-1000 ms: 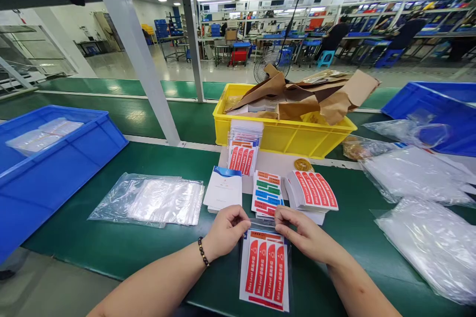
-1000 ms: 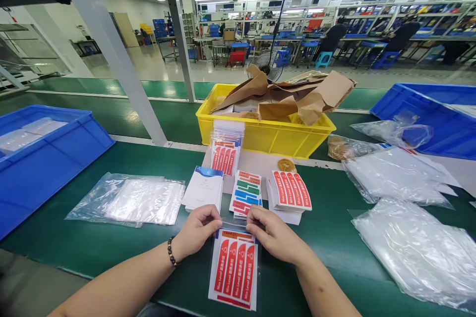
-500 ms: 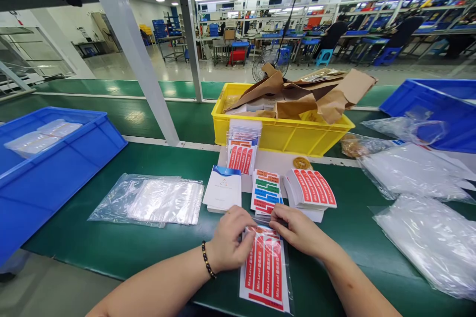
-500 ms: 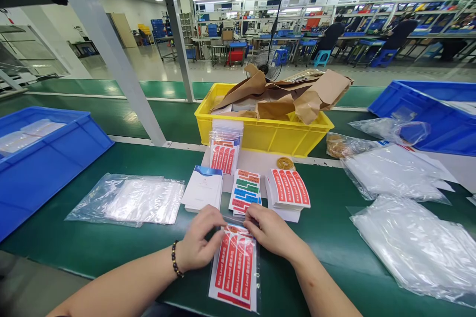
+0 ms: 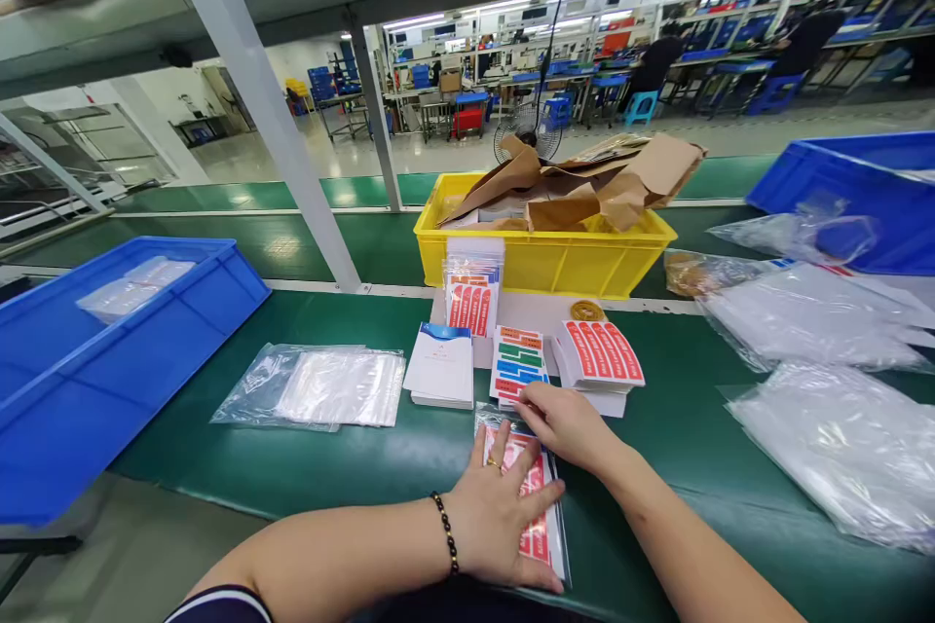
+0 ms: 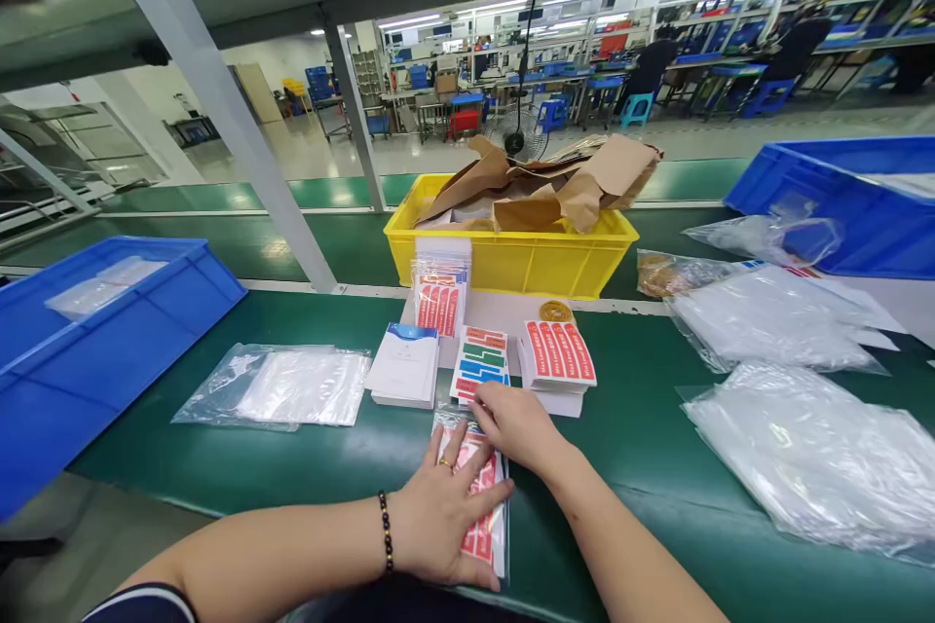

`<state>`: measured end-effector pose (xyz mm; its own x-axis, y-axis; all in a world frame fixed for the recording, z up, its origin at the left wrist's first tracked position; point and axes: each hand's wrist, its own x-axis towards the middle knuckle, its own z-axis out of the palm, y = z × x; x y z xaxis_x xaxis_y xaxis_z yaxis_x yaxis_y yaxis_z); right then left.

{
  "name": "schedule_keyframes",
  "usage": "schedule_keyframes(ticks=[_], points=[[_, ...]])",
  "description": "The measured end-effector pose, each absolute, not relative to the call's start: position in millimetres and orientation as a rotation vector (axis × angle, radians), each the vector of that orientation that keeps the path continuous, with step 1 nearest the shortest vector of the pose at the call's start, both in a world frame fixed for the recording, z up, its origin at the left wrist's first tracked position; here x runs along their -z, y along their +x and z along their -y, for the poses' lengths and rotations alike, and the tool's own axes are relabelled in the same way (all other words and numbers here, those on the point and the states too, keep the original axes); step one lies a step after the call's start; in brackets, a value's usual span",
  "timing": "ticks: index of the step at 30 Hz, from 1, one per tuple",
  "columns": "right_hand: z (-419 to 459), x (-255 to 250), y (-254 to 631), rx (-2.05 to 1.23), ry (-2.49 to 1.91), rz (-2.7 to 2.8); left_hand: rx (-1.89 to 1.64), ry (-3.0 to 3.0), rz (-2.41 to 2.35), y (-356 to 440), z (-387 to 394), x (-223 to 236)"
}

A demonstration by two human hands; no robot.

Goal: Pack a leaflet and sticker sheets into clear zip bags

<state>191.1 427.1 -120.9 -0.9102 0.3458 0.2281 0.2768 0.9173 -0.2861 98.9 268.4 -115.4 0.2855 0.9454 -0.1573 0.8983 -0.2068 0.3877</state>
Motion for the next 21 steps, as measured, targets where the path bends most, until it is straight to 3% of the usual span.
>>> schedule_keyframes(ticks=[21], points=[[-420.6,114.5,193.9,-0.430,-0.339,2.595,-0.179,2.123,-1.865,134.1,-275.5,121.1]])
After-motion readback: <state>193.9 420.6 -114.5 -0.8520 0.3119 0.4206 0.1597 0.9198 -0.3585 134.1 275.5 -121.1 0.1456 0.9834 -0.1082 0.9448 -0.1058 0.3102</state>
